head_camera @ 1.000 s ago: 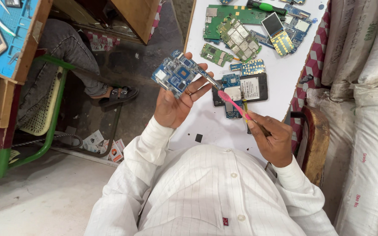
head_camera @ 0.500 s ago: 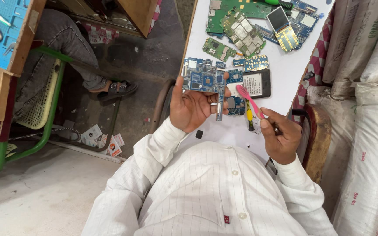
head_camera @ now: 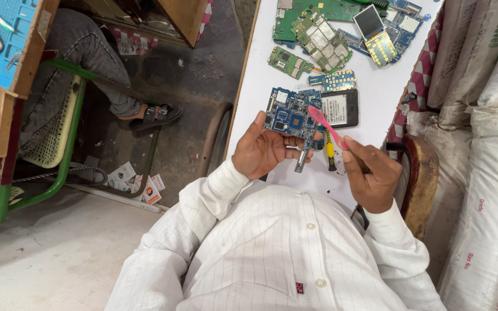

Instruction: The person sits at a workbench and cleans a blue circuit board using a pink toothbrush, repeatedly brushing its surface and edges. They turn the board over to clean other sides and occasionally use a screwdriver on the board while many other boards and phone parts lie on the table.

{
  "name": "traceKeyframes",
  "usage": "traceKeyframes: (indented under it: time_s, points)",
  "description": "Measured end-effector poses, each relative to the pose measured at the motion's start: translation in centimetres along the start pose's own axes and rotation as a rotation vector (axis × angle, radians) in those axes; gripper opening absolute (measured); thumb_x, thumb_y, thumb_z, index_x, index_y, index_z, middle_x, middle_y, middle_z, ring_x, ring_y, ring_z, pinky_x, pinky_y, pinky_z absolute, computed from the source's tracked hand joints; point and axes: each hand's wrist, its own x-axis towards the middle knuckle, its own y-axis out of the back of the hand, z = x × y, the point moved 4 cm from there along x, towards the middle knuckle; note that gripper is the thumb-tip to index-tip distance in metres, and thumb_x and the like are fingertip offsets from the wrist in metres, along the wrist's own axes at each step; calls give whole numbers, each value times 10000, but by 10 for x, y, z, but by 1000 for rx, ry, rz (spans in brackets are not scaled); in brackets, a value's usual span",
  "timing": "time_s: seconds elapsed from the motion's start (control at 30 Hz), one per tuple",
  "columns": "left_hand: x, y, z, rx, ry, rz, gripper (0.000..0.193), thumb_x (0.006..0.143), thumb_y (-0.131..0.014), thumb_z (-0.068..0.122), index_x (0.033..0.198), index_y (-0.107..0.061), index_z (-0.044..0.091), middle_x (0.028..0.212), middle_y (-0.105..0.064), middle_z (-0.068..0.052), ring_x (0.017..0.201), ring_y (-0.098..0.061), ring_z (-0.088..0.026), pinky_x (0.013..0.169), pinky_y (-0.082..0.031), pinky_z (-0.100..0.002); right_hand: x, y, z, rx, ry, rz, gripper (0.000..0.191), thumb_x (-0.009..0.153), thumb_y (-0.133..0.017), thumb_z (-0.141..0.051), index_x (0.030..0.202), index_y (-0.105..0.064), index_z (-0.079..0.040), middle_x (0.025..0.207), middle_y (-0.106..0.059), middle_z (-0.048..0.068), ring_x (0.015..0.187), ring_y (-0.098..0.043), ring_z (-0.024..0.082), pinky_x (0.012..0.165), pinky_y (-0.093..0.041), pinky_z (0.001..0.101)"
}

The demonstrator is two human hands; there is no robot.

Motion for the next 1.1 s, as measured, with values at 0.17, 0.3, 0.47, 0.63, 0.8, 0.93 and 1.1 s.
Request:
traceKeyframes:
  time_s: [0.17, 0.3, 0.47, 0.63, 0.8, 0.93, 1.1]
  points:
    - [0, 1, -3, 20, 53, 54, 780, 1093, -232, 642, 1562, -415, 46, 1459, -591, -231, 1306, -627, -335, 1110, -533, -538, 2, -8, -18, -30, 154, -119, 268, 987, -727, -58, 1253, -697, -66, 751, -636, 71, 613, -575, 96, 564, -433, 274]
    - [1, -2, -8, 38, 94, 21, 790, 1102, -264, 661, 1527, -469, 27, 1415, -623, -221, 1209, -652, -341, 1066, -541, -533, 8, -2, -21, -47, 34, -47, 273, 979, -732, -20, 1250, -711, -44, 693, -603, 67, 556, -537, 122, 533, -407, 291]
    - [0, -3, -13, 43, 133, 30, 789, 1094, -293, 684, 1481, -509, 32, 1316, -652, -183, 1167, -656, -316, 1067, -543, -528, 8, 0, -27, -65, 137, -68, 266, 981, -735, -39, 1245, -709, -52, 699, -609, 61, 563, -532, 98, 529, -403, 289]
    - [0, -1, -20, 80, 153, 111, 736, 1074, -326, 647, 1473, -494, 52, 1326, -635, -165, 1161, -637, -287, 1000, -562, -550, 6, 3, -20, -76, 25, 0, 291, 976, -729, -30, 1266, -717, -43, 638, -577, 38, 520, -478, 95, 503, -354, 294]
    - [-3, -3, -22, 60, 168, 69, 749, 1075, -320, 671, 1469, -492, 57, 1306, -646, -172, 1144, -662, -314, 1018, -555, -518, 3, -3, -22, -24, 64, -47, 264, 986, -723, -34, 1250, -710, -38, 669, -592, 42, 539, -518, 89, 511, -385, 283]
    - [-6, -2, -19, 65, 116, 16, 783, 1113, -326, 688, 1478, -520, 24, 1295, -658, -197, 1107, -671, -332, 1013, -563, -517, -1, -9, -23, -5, 164, -89, 247, 998, -723, -44, 1242, -694, -21, 745, -637, 65, 590, -565, 97, 542, -430, 278]
    - [-12, -1, -22, 58, 145, 7, 752, 1068, -349, 666, 1518, -455, 73, 1381, -629, -219, 1179, -653, -316, 1014, -560, -518, 0, -4, -8, -143, -57, 107, 152, 1062, -709, -87, 1190, -713, -6, 713, -561, 53, 568, -487, 100, 543, -388, 273]
